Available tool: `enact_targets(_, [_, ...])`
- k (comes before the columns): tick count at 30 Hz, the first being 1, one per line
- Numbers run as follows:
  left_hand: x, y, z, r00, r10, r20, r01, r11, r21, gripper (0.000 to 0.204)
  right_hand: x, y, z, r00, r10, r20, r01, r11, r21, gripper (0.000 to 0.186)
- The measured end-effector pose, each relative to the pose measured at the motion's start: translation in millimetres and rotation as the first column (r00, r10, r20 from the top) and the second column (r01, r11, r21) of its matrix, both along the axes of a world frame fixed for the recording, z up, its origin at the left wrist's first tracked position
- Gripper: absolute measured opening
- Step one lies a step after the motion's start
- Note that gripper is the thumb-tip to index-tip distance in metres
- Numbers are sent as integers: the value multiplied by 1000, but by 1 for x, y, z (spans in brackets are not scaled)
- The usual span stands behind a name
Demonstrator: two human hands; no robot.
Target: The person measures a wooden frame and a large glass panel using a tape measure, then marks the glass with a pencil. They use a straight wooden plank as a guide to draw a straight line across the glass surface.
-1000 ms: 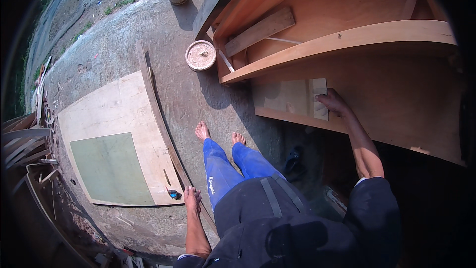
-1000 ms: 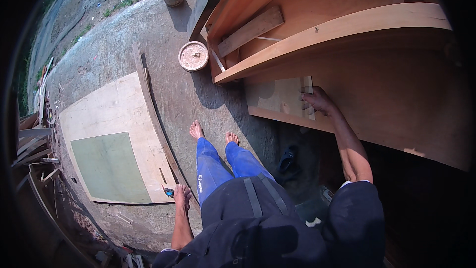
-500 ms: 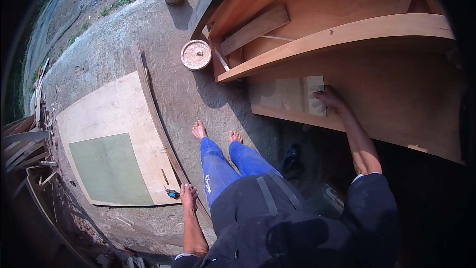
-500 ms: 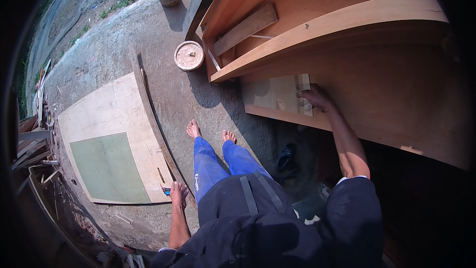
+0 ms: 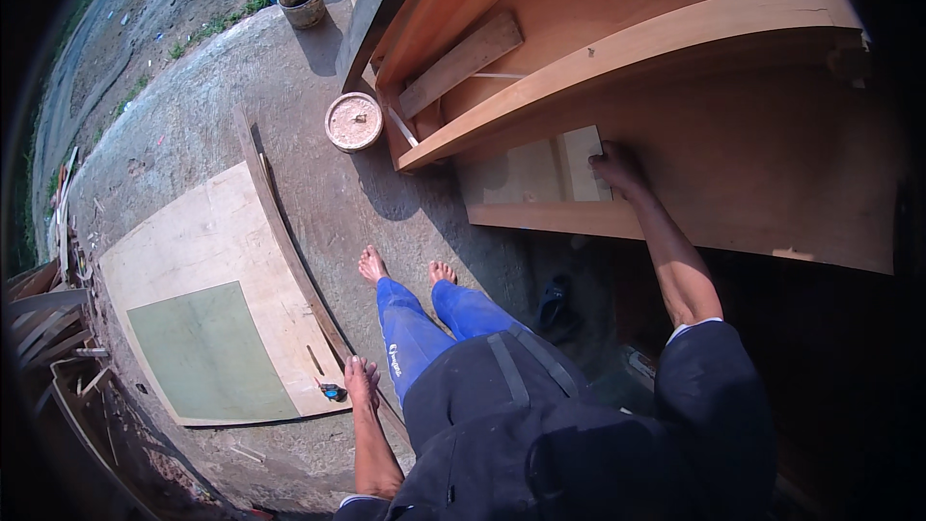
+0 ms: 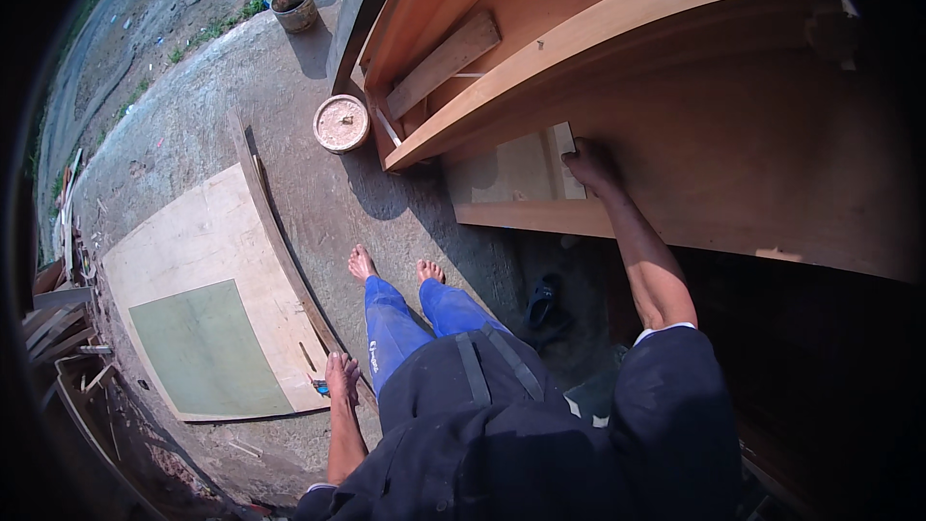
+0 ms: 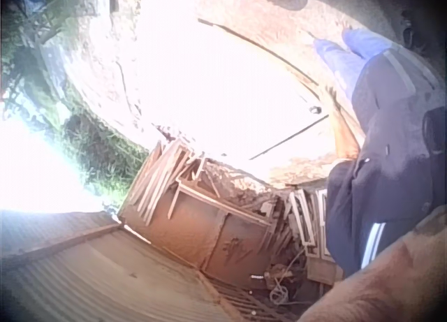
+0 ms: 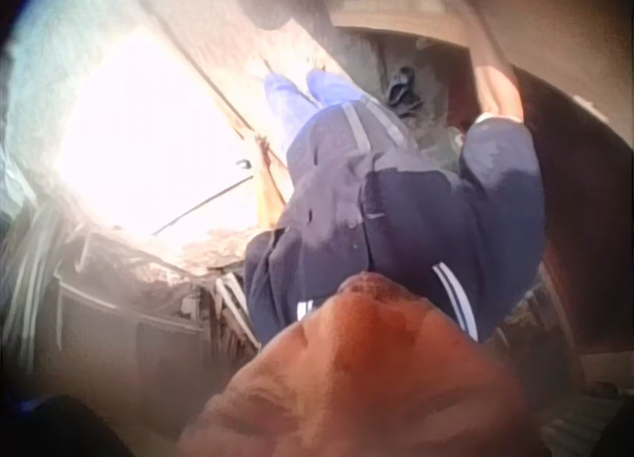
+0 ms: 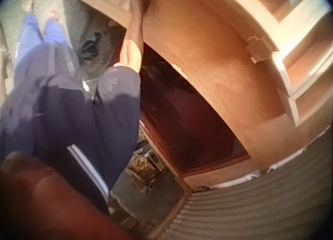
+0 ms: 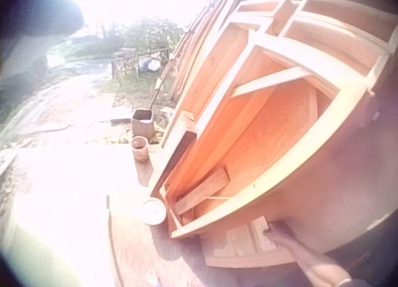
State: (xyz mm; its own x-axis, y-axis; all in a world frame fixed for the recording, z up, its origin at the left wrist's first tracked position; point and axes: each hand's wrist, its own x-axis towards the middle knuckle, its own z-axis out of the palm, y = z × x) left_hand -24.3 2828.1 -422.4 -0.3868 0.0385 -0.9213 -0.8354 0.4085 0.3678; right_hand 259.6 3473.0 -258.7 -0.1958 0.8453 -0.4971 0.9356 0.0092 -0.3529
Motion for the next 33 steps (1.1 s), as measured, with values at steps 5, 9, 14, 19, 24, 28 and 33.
enact_targets(5, [-6,9,-4,1000,-24,16,23,999,38,79,-1,1,10,940,171,296,-244,942,229,29])
enact_targets(9, [-9,11,-6,1000,-20,19,19,999,47,80,-4,1,14,892,206,402,-325,911,256,29])
enact_targets(14, [-10,7,-11,1000,-9,15,8,999,49,82,-12,0,17,835,222,503,-388,886,253,22])
enact_targets(19, [-6,0,-15,1000,25,8,-25,997,75,78,-19,-9,24,764,324,557,-524,816,243,13])
enact_targets(24, [0,-9,-13,999,44,5,-44,998,34,79,-23,-16,32,734,375,566,-595,758,269,9])
enact_targets(28, [6,-14,-9,998,58,0,-58,998,22,77,-26,-15,35,731,369,574,-581,778,239,9])
enact_targets(33, [22,-22,-2,993,115,-23,-114,993,44,75,-18,-7,29,681,412,605,-640,737,219,13])
